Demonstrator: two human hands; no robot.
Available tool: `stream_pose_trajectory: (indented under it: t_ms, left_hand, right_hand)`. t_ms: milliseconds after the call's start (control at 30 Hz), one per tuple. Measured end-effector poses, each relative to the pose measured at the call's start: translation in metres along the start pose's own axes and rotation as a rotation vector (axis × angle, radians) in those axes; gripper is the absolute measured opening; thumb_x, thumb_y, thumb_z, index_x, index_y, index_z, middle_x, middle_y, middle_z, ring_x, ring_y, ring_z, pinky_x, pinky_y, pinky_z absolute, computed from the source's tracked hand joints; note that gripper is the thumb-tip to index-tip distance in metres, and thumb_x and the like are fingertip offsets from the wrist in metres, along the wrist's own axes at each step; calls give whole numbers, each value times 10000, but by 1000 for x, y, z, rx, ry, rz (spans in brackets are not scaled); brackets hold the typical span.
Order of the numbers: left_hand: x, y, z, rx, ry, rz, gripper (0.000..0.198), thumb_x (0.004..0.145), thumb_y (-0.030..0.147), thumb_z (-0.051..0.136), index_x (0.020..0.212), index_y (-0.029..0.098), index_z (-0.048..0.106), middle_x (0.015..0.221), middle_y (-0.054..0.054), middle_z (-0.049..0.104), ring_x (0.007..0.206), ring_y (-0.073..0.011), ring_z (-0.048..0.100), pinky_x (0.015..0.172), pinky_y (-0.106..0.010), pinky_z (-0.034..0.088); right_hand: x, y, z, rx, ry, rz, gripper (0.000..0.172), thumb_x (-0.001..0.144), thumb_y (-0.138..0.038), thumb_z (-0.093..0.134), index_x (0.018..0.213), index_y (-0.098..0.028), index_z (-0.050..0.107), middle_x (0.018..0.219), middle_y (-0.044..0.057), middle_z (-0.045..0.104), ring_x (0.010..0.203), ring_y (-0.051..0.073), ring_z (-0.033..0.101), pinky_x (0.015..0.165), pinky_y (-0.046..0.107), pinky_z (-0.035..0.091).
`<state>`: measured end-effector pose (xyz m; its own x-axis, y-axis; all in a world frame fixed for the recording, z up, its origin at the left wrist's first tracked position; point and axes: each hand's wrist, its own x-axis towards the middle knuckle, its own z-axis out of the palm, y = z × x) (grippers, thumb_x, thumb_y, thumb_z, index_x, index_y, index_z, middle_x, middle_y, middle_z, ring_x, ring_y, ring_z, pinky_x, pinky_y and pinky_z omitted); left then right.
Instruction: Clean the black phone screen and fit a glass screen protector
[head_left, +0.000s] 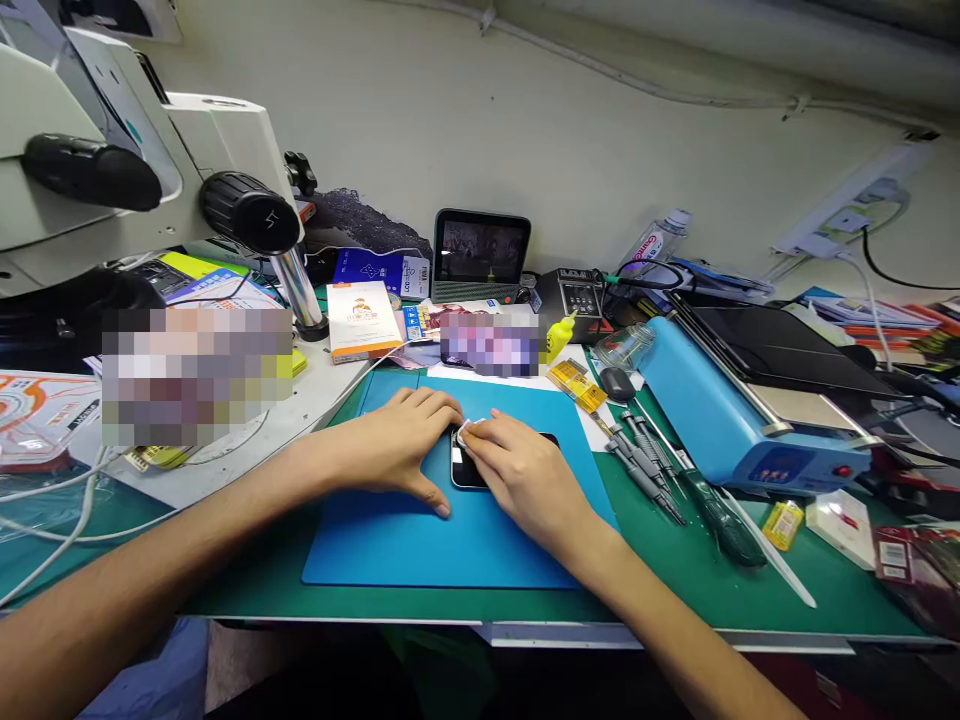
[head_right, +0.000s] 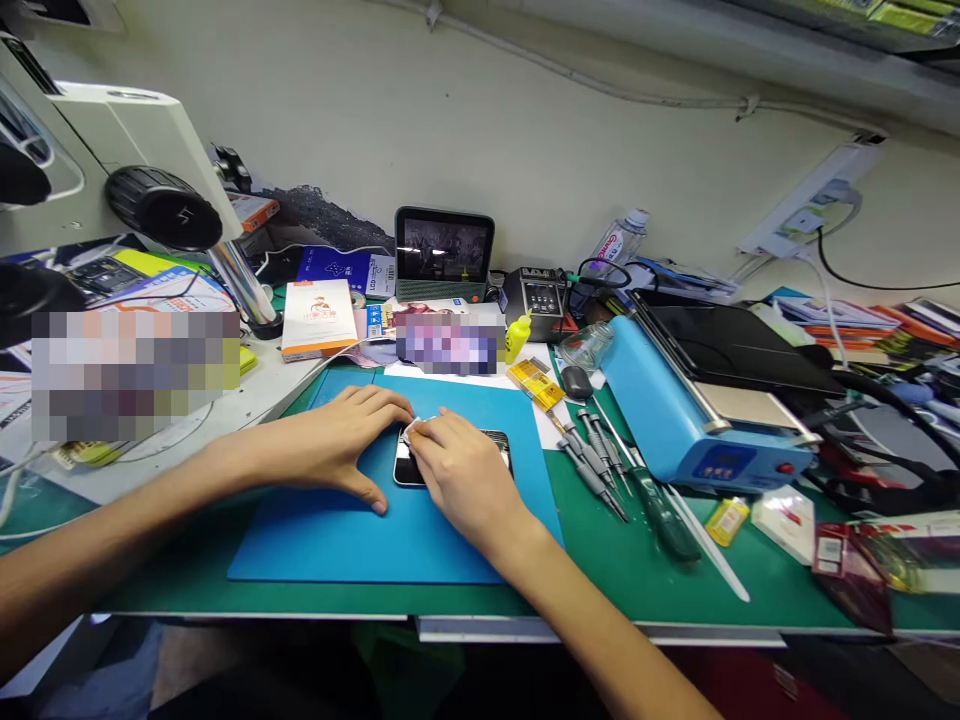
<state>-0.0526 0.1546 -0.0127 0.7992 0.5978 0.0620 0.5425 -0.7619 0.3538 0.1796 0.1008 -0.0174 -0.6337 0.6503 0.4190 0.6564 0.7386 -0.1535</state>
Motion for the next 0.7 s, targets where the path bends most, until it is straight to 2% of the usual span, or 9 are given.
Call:
stream_pose_trajectory:
  t_ms: [167, 367, 567, 700]
  left_hand:
    - [2, -1, -2, -19, -8, -10, 840, 754, 685, 804, 1363, 176, 527, 1432, -146, 581, 1362, -359, 506, 1122, -470, 373]
    - [2, -2, 2, -13, 30, -5, 815, 728, 691, 819, 1321, 198, 554, 1391, -138, 604, 1343, -361, 522, 1127, -482, 372]
    - [2, -7, 7, -30, 64, 16, 876, 718, 674, 826, 1381, 182, 531, 1411, -164, 589, 1359, -388, 505, 1144, -510, 371]
    - [2, -6, 5, -27, 52, 16, 826, 740, 668, 817, 1351, 185, 543, 1398, -156, 594, 1354, -376, 508, 1151, -501, 363]
  right_hand:
    - [-8, -16, -4, 74, -12, -24, 227, 1023, -135, 574, 1163, -209, 736, 1071, 57, 787, 998, 208, 752, 1103, 457, 574]
    - [11, -4, 8, 25, 17, 10, 241, 1010, -117, 578, 1161, -184, 754, 1112, 80, 792, 1052, 229, 758, 1144, 475, 545]
    - [-4, -18, 0, 60, 7, -25, 236, 1018, -143, 582, 1185, -184, 744, 1104, 73, 787, 1049, 214, 754, 1148, 460, 550]
    - [5, -14, 5, 33, 1, 2, 247, 1013, -111, 567, 1170, -175, 747, 1105, 83, 787, 1071, 223, 751, 1166, 470, 529]
